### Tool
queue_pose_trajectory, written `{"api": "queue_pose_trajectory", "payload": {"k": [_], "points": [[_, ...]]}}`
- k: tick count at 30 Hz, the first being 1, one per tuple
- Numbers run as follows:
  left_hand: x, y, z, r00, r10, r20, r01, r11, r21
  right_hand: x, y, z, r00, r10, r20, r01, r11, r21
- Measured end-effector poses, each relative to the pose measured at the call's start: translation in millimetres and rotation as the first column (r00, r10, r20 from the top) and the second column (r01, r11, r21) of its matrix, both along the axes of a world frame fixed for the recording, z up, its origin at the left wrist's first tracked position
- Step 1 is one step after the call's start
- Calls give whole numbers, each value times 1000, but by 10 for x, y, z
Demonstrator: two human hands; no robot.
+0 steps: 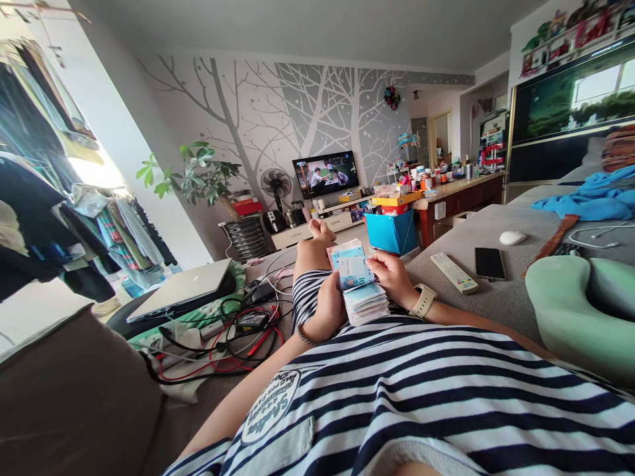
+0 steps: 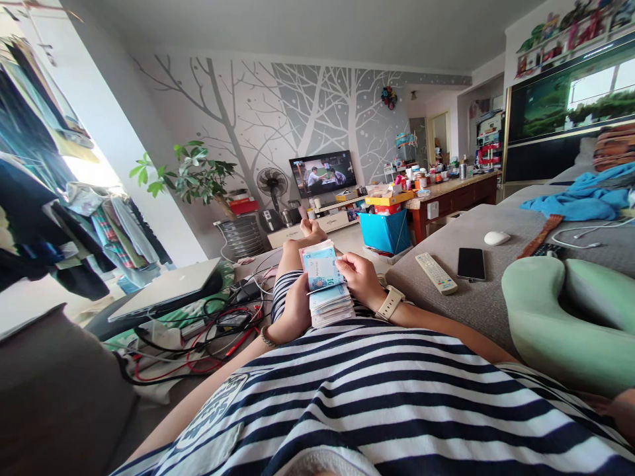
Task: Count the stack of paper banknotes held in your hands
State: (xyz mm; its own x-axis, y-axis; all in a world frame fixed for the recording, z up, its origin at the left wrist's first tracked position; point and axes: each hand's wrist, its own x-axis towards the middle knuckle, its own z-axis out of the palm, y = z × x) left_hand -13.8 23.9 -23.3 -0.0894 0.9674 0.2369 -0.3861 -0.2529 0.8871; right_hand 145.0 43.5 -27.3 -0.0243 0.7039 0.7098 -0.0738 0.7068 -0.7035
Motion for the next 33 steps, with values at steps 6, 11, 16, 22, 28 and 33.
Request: {"api": "queue_pose_trajectory", "payload": {"k": [6, 11, 16, 22, 28, 33], "points": [[6, -27, 33, 998, 48, -41, -48, 999, 15, 7, 10, -7, 1000, 4, 3, -4, 1000, -8], [14, -22, 35, 997, 58, -41, -57, 998, 26, 14, 15, -13, 1000, 0, 14, 0, 1000, 0], [6, -10, 25, 1000, 17, -19, -17, 1000, 1, 14, 13, -12, 1000, -9, 12, 9, 1000, 4], [42, -64, 71, 1000, -19, 16, 19, 1000, -9, 13, 6, -6, 1000, 0, 11, 0, 1000, -1], [66, -92, 104, 999, -41, 12, 41, 999, 23, 15, 9, -7, 1000, 1, 11, -1, 1000, 2], [51, -60, 84, 998, -49, 26, 49, 999, 20, 20, 7, -7, 1000, 7, 10, -7, 1000, 9]]}}
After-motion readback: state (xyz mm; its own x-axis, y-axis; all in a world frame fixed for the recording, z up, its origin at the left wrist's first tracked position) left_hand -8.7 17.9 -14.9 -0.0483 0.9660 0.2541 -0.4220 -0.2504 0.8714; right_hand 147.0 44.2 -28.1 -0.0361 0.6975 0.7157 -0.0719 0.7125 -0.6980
